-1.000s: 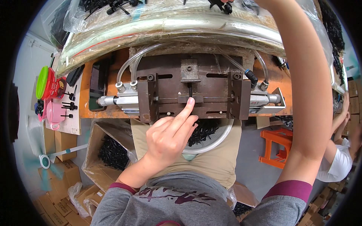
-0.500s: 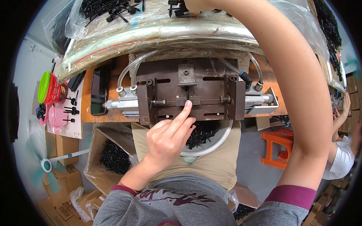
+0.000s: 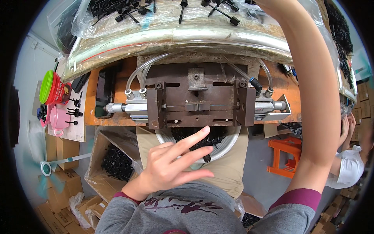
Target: Assembling small black plastic components using a pneumatic jig.
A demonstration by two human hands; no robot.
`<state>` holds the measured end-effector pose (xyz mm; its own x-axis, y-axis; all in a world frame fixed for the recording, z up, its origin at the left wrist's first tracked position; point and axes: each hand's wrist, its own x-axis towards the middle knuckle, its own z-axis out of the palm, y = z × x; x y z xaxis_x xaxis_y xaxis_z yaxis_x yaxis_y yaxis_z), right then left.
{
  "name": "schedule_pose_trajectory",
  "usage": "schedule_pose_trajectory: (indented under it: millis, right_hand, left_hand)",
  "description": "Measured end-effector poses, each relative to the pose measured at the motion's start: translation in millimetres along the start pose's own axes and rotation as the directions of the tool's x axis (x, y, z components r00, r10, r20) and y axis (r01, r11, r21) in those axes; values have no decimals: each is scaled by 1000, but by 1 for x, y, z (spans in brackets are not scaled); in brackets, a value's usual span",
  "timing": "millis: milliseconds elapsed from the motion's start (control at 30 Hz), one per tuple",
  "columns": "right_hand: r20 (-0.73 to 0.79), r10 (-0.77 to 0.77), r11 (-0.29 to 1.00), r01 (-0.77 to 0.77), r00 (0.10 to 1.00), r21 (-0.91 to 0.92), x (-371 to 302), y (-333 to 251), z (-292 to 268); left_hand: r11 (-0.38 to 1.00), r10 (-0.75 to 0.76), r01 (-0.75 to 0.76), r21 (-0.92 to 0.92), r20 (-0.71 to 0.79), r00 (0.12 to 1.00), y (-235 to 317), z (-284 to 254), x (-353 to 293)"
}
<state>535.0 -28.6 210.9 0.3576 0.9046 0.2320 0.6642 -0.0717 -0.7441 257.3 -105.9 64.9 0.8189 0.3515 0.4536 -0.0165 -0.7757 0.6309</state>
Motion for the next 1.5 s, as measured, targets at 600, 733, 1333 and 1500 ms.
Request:
schedule_pose_trajectory:
  millis: [600,733,1333,1500]
  right_hand:
    - [-40,-784,584,714,619,-387,-199,47,93]
    - [-335,-526,846,441,782,-298,-204,53,87]
    - [-219,318,609,-21,922,793,-232,58,66]
    - [-137,322,496,-43,937,867,-233,61,65]
  left_hand:
    - [947,-151,69,-314,-246,957,-13,-10,-2]
    - [988,-139,117,-99,-248,959,-14,1,-7]
    - [944,-79,118,308,-134,988,-30,34,4]
    - [941,-101,129,312,-105,989,-28,30,4]
